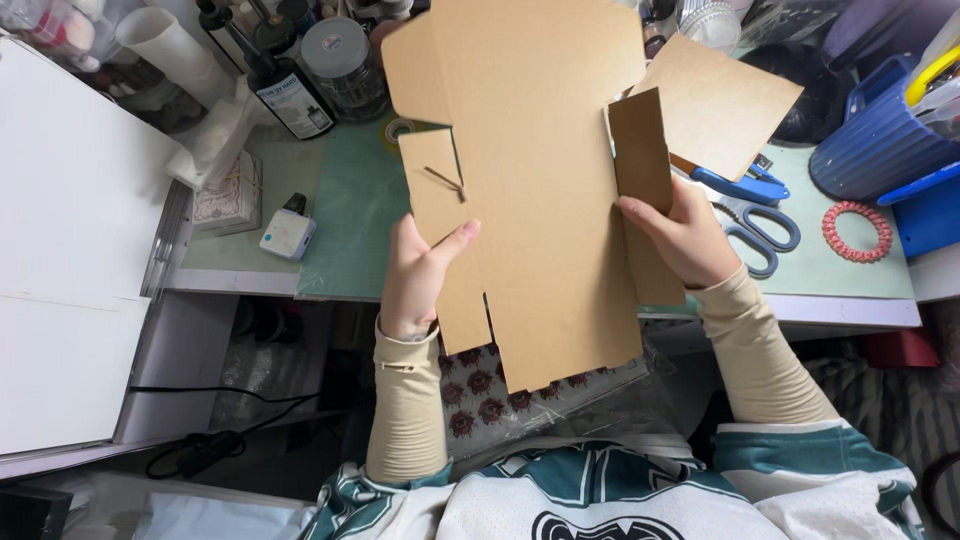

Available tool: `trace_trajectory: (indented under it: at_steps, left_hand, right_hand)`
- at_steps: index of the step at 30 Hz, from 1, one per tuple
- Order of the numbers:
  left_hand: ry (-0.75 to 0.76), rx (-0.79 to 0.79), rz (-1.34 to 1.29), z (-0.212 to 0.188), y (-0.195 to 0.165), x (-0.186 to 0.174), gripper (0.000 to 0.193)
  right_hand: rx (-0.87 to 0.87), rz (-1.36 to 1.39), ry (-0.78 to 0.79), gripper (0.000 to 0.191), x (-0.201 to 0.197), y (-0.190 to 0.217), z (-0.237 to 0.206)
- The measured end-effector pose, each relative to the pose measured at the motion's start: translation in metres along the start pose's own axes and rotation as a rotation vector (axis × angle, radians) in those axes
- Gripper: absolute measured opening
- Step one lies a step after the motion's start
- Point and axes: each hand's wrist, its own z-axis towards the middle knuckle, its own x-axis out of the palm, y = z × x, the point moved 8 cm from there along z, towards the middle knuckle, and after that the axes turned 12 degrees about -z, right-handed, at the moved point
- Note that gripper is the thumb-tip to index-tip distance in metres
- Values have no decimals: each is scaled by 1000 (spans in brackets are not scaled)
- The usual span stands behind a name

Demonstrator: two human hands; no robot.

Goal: The person assembles a padded mailer by cutting a piece of brown paper to size, placing it inside the mailer, and sealing the edges with clear tape. They then retrieve a flat cardboard box from a nearby shelf and begin folding its flaps.

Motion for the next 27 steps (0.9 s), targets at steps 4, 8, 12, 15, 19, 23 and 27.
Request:
trace_trajectory:
  at_steps: [4,8,12,15,19,23,27]
  left_hand:
    - [-54,195,588,19,9,2,17]
    - [-205,333,946,27,22,14,17]
    - [-204,797,744,-1,6,48,33]
    - [-211,838,956,4,-8,56,18]
    - [-126,-66,436,39,18,2,29]
    - [-145,13,-250,15,10,3,29]
    - [-194,23,-420,-2,13,19,29]
  right_hand:
    - [-61,-234,-56,31,-2,7,-3]
    - [-231,-153,-30,44,9,25,-2]
    - [-240,-251,-109,62,25,30,-5]
    - [-295,-199,-72,70,27,39,1]
    - [-332,-454,-193,75,-1,65,3]
    - [-625,-943,-518,60,0,121,-22]
    - [-360,-520,-59,37,63,108,-6]
